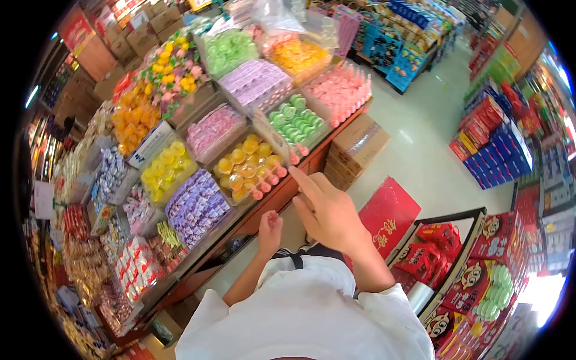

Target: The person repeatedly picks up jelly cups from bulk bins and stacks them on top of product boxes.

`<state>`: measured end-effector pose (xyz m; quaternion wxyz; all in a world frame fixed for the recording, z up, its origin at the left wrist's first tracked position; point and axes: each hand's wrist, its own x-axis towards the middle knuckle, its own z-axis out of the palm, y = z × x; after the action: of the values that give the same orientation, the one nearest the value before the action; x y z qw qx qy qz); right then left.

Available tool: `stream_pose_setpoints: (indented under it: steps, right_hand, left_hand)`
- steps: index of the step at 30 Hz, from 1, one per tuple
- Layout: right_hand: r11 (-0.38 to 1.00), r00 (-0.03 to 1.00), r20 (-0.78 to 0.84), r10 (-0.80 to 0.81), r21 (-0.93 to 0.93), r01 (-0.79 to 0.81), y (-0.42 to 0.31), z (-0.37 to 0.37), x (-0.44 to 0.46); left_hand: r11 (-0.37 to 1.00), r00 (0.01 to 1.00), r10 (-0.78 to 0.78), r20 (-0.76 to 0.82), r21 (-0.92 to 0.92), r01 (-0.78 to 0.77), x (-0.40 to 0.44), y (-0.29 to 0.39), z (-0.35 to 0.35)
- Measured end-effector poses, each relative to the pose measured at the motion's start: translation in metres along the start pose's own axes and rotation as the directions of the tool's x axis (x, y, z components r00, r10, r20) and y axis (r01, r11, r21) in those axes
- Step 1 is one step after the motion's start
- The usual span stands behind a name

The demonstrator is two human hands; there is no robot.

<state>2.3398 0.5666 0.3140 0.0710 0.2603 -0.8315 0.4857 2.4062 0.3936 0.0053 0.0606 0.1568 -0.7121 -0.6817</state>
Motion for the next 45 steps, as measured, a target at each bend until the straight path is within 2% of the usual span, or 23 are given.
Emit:
stream_pose_setpoints:
  steps: [2,3,6,8,10,12,14,16,18,20,21,23,26,27,29,31,33,36,38,39,41,43,45]
  right_hand:
    - [0.998,0.975,0.215,0.061,-0.022,-0.058,0.040,0.041,0.021]
    - [0.999,0.971,0.231,0.053,-0.008,-0.053,0.061,0.064,0.028]
    - [0.999,0.955,0.295,-0.028,0.027,0.021,0.137,0.146,0.052]
    - [0.976,0.902,0.416,-0.116,-0.121,0.181,0.190,0.205,0.065]
    - [0.997,0.829,0.552,0.083,-0.046,-0.069,0.211,0.253,0.077]
    - [0.959,0.665,0.725,0.182,-0.279,0.041,0.217,0.289,0.092]
    - [0.968,0.757,0.653,-0.021,-0.176,0.179,0.231,0.322,0.091]
    - [0.971,0.792,0.606,-0.080,-0.132,0.198,0.242,0.355,0.088]
    - [0.981,0.768,0.633,0.095,-0.192,0.037,0.252,0.381,0.083]
    - [0.997,0.663,0.746,0.068,-0.064,-0.031,0.253,0.381,0.095]
    - [0.996,0.689,0.719,0.086,-0.068,-0.054,0.247,0.374,0.105]
    - [0.977,0.506,0.840,0.195,-0.123,-0.172,0.237,0.361,0.118]
    - [0.964,0.651,0.716,0.251,-0.122,-0.238,0.251,0.383,0.110]
    - [0.961,0.663,0.701,0.262,-0.124,-0.248,0.256,0.388,0.112]
    - [0.966,0.544,0.816,0.196,-0.064,-0.252,0.267,0.395,0.117]
    - [0.964,0.556,0.807,0.199,-0.058,-0.261,0.268,0.396,0.116]
    - [0.961,0.560,0.803,0.203,-0.052,-0.273,0.263,0.390,0.113]
    - [0.976,0.664,0.732,0.154,-0.007,-0.219,0.255,0.381,0.111]
    - [0.985,0.768,0.638,0.057,0.089,-0.147,0.256,0.380,0.105]
    - [0.984,0.773,0.630,0.072,0.080,-0.157,0.252,0.376,0.100]
    - [0.965,0.880,0.473,0.045,0.207,-0.160,0.250,0.365,0.094]
    - [0.968,0.915,0.397,0.075,0.190,-0.162,0.224,0.321,0.089]
    - [0.973,0.946,0.309,0.098,0.171,-0.157,0.210,0.283,0.080]
  left_hand:
    - [0.999,0.994,0.019,-0.105,-0.036,-0.023,0.026,-0.001,-0.007]
    - [0.998,0.982,0.006,-0.189,-0.065,-0.019,0.037,-0.004,-0.013]
    - [0.996,0.939,-0.045,-0.340,-0.083,0.017,0.066,0.010,-0.035]
    - [0.989,0.907,-0.129,-0.400,-0.118,0.089,0.090,0.018,-0.049]
    - [0.993,0.892,-0.109,-0.439,-0.085,0.080,0.116,-0.014,-0.065]
    - [0.989,0.897,-0.123,-0.423,0.022,0.146,0.136,-0.013,-0.082]
    - [0.962,0.909,-0.133,-0.394,0.168,0.214,0.157,-0.012,-0.096]
    - [0.918,0.893,-0.183,-0.411,0.254,0.304,0.177,-0.035,-0.106]
    - [0.890,0.879,-0.236,-0.413,0.270,0.366,0.185,-0.048,-0.115]
    - [0.906,0.880,-0.274,-0.387,0.205,0.371,0.192,-0.076,-0.129]
    - [0.910,0.873,-0.320,-0.368,0.136,0.391,0.197,-0.094,-0.135]
    - [0.886,0.882,-0.332,-0.333,0.210,0.413,0.204,-0.083,-0.137]
    - [0.838,0.884,-0.341,-0.320,0.323,0.440,0.209,-0.075,-0.143]
    - [0.817,0.883,-0.334,-0.329,0.366,0.446,0.211,-0.069,-0.142]
    - [0.779,0.863,-0.341,-0.373,0.402,0.481,0.218,-0.058,-0.138]
    - [0.854,0.836,-0.452,-0.311,0.120,0.507,0.221,-0.071,-0.145]
    - [0.839,0.842,-0.488,-0.229,0.143,0.525,0.227,-0.091,-0.160]
    - [0.870,0.897,-0.417,-0.147,0.221,0.441,0.220,-0.069,-0.155]
    - [0.922,0.928,-0.258,-0.268,0.220,0.319,0.204,-0.021,-0.136]
    - [0.922,0.933,-0.260,-0.250,0.223,0.317,0.200,-0.023,-0.137]
    - [0.936,0.981,-0.042,-0.189,0.335,0.105,0.197,-0.025,-0.140]
    - [0.938,0.985,-0.072,-0.154,0.324,0.119,0.182,0.021,-0.120]
    - [0.916,0.996,0.082,-0.023,0.395,-0.067,0.177,0.027,-0.109]
